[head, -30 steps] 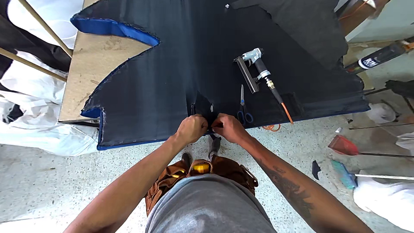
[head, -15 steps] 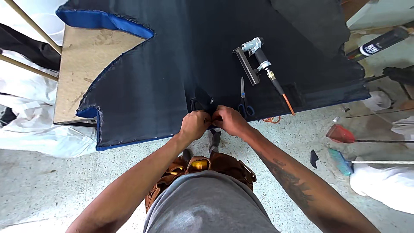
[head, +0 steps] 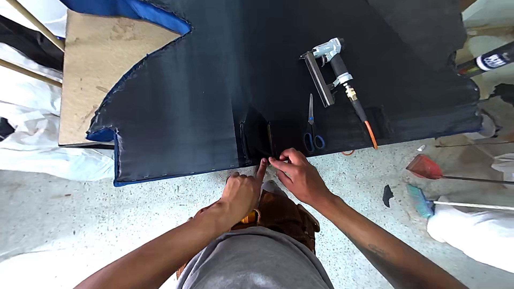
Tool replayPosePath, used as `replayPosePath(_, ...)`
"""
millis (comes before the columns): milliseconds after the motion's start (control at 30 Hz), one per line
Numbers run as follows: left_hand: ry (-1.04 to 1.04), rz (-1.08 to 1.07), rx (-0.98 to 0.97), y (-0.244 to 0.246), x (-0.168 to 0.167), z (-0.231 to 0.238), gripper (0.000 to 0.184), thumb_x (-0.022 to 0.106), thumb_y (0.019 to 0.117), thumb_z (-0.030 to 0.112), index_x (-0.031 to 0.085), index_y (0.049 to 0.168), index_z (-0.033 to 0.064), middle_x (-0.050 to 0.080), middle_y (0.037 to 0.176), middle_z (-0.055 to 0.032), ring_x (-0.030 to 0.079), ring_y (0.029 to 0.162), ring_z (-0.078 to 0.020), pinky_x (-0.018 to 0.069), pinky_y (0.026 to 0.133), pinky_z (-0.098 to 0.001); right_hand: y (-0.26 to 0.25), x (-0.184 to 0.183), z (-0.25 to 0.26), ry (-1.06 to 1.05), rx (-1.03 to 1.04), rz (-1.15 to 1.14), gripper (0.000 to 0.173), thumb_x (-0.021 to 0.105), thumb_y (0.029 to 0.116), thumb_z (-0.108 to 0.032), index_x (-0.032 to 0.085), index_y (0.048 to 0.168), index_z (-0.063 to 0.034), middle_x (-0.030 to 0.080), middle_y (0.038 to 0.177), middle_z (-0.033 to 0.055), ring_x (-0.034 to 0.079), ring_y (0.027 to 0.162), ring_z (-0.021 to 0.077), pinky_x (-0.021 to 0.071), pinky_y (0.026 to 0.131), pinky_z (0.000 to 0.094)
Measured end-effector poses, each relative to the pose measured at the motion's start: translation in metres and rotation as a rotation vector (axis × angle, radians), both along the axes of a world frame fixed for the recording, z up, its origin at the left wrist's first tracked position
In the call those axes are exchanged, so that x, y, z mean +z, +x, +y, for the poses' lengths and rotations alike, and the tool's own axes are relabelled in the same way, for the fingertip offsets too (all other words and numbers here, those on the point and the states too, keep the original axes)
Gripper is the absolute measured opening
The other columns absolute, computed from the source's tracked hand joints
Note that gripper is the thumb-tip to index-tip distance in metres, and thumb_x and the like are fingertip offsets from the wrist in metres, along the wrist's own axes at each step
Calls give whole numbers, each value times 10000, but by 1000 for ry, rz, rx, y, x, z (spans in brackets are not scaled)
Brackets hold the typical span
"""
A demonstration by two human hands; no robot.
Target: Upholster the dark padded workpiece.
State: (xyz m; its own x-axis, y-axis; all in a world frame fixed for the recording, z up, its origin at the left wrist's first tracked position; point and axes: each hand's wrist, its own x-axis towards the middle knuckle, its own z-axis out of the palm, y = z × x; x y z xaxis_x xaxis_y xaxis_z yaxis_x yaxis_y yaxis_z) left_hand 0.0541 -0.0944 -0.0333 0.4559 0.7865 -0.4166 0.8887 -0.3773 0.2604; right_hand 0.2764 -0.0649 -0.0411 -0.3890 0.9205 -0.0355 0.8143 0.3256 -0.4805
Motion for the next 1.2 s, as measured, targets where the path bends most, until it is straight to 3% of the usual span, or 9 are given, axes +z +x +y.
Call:
replayPosePath(133, -126, 5, 40, 0, 1, 4, 968, 634, 948, 250, -17, 1659, 332, 669, 803, -84, 671, 698, -309, 561, 658, -508, 57, 39, 80, 11, -148, 99, 241, 618, 1005, -314, 766, 1163, -209, 661, 1178, 28, 670, 982, 141, 615, 818, 379)
replayPosePath(300, -171, 25, 8, -6, 7, 11, 918, 594, 981, 194, -7, 1653, 366, 644, 803, -81, 659, 681, -304, 559, 616, -487, 152, 46, 239, 46, -493, -100, 593, 586, 973, -512, 593, 1400, -101, 556, 1399, 238, 556, 1277, 400, 468, 1035, 624)
replayPosePath(400, -199, 51, -12, -8, 10, 15, 950, 593, 961, 146, -14, 1646, 400, 638, 804, -88, 646, 657, -305, 546, 590, -474, 166, 22, 300, -123, -574, -82, 805, 704, 855, -619, 534, 1453, -109, 593, 1389, 214, 592, 1251, 397, 463, 1024, 669)
replayPosePath(567, -231, -20, -20, -16, 6, 18, 922, 576, 965, 101, 32, 1650, 391, 640, 804, -95, 654, 672, -309, 550, 600, -474, 167, 2, 338, -247, -632, 63, 588, 859, 776, -336, 649, 1260, -77, 678, 1154, 196, 661, 1026, 334, 533, 869, 630)
replayPosePath(700, -343, -105, -15, -24, 9, 28, 876, 558, 992, 122, 48, 1651, 393, 658, 835, -127, 670, 697, -345, 553, 610, -518, 132, 90, 276, -274, -688, 99, 568, 804, 811, -114, 558, 1323, -124, 675, 1131, 78, 703, 909, 199, 612, 828, 452)
replayPosePath(800, -422, -131, -75, -31, 13, 37, 876, 519, 1014, 110, -31, 1656, 339, 659, 859, -147, 678, 719, -367, 556, 612, -530, 121, 150, 180, -173, -599, 69, 466, 725, 946, -319, 552, 1346, -153, 716, 1058, 65, 726, 767, 210, 641, 720, 450)
replayPosePath(900, -425, -162, -162, -40, 10, 45, 887, 511, 1007, 87, -55, 1659, 290, 644, 773, -129, 673, 679, -350, 550, 595, -501, 54, 187, 59, -266, -599, 102, 382, 658, 958, -274, 599, 1300, -114, 724, 1005, 80, 678, 622, 214, 612, 540, 401)
replayPosePath(1033, -479, -226, -194, -53, 7, 53, 936, 527, 977, 41, -66, 1658, 287, 656, 798, -139, 682, 718, -356, 555, 614, -509, -49, 155, -44, -480, -729, 78, 261, 639, 964, -158, 650, 1204, -55, 739, 895, 73, 683, 609, 223, 607, 527, 431)
replayPosePath(1200, -482, -248, -222, -59, 6, 54, 998, 566, 946, 24, -87, 1655, 282, 635, 744, -108, 669, 678, -323, 537, 577, -471, -87, 112, -50, -432, -779, 87, 241, 615, 953, -208, 663, 1181, -149, 716, 786, 40, 646, 524, 215, 579, 456, 384)
